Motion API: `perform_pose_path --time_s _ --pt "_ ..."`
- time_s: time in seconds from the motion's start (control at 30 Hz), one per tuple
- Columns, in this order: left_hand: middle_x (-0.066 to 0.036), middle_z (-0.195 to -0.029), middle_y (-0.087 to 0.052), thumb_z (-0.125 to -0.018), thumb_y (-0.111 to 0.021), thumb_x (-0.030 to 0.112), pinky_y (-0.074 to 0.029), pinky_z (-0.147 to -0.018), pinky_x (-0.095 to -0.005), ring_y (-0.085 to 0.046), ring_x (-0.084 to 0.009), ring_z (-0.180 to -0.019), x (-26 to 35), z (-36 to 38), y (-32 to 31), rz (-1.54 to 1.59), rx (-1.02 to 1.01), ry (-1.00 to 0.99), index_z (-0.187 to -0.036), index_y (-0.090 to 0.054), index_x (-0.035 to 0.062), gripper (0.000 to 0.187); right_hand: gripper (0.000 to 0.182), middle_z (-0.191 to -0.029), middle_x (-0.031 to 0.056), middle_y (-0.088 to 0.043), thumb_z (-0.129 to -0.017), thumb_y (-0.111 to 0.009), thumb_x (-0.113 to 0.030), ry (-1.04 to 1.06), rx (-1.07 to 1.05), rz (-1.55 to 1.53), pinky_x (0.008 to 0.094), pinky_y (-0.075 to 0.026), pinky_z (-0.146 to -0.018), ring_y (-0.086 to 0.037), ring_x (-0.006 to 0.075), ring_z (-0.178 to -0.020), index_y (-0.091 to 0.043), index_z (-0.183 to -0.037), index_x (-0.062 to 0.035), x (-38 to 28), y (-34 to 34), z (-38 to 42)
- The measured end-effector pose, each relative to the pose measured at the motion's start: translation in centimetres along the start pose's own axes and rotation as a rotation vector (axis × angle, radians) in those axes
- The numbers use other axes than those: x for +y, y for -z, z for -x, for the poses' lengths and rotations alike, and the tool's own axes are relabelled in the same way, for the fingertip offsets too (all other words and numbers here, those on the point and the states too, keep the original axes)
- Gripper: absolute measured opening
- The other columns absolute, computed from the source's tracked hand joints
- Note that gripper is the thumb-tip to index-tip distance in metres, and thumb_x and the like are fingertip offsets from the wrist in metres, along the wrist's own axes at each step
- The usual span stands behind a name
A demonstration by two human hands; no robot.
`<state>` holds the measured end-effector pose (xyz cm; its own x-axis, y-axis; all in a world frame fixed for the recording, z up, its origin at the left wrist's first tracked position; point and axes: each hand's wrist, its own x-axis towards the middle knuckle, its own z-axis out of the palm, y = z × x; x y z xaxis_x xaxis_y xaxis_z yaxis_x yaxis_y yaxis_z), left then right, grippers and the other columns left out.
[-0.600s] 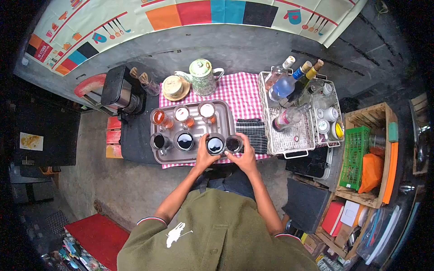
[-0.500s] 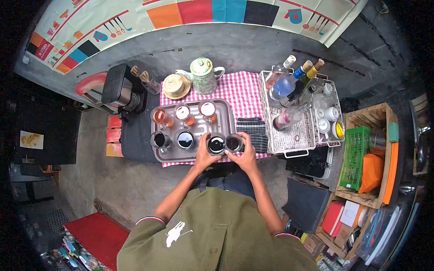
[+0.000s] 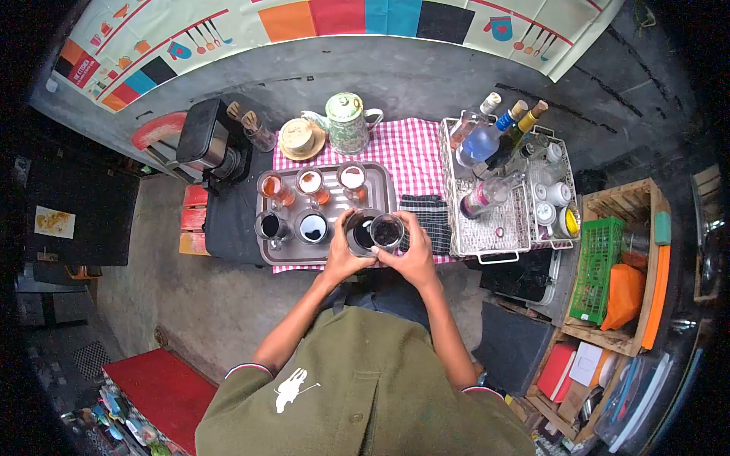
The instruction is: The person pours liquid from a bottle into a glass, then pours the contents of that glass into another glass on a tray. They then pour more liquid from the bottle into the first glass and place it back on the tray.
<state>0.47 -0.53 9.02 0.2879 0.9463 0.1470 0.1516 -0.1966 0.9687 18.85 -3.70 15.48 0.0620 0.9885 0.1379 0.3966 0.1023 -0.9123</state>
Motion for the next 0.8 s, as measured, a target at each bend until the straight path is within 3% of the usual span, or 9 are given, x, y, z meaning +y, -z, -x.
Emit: perform_pose_path --time_s 0.27,0.47,0.8 --pt "-0.019 -0.139 -0.049 -0.051 -0.09 0.017 -0.04 -0.112 -0.0412 -0.05 -0.0307 -0.131 1.7 -0.3 -0.7 0.129 0.052 0.024 -0.149 -0.027 0.0024 0.117 0.07 -0.114 0.0146 -0.064 -0.065 -0.089 -0.023 0.062 0.031 0.085 0.0424 -0.048 -0.096 -0.062 0.0316 -0.109 -0.056 -0.124 -0.0033 -1.6 0.8 -0.4" --pt "-0.018 -0.138 -0.049 -0.051 -0.091 0.019 -0.039 -0.111 -0.0404 -0.051 -0.0296 -0.13 0.6 -0.2 -0.9 0.002 0.051 -0.064 -0.146 -0.033 0.0015 0.113 0.069 -0.115 0.0133 -0.064 -0.064 -0.089 -0.025 0.098 0.04 0.128 0.0423 -0.045 -0.099 -0.06 0.0309 -0.111 -0.059 -0.123 -0.0038 -2.5 0.8 -0.5" --pt "-0.018 -0.139 -0.049 -0.056 -0.089 0.021 -0.041 -0.111 -0.0421 -0.051 -0.0313 -0.13 2.0 -0.3 -1.0 0.157 0.035 -0.063 -0.144 -0.034 -0.0014 0.106 0.069 -0.115 0.0125 -0.065 -0.062 -0.089 -0.026 0.161 0.065 0.181 0.0437 -0.042 -0.099 -0.059 0.0312 -0.111 -0.061 -0.121 -0.0042 -2.6 0.3 -0.4"
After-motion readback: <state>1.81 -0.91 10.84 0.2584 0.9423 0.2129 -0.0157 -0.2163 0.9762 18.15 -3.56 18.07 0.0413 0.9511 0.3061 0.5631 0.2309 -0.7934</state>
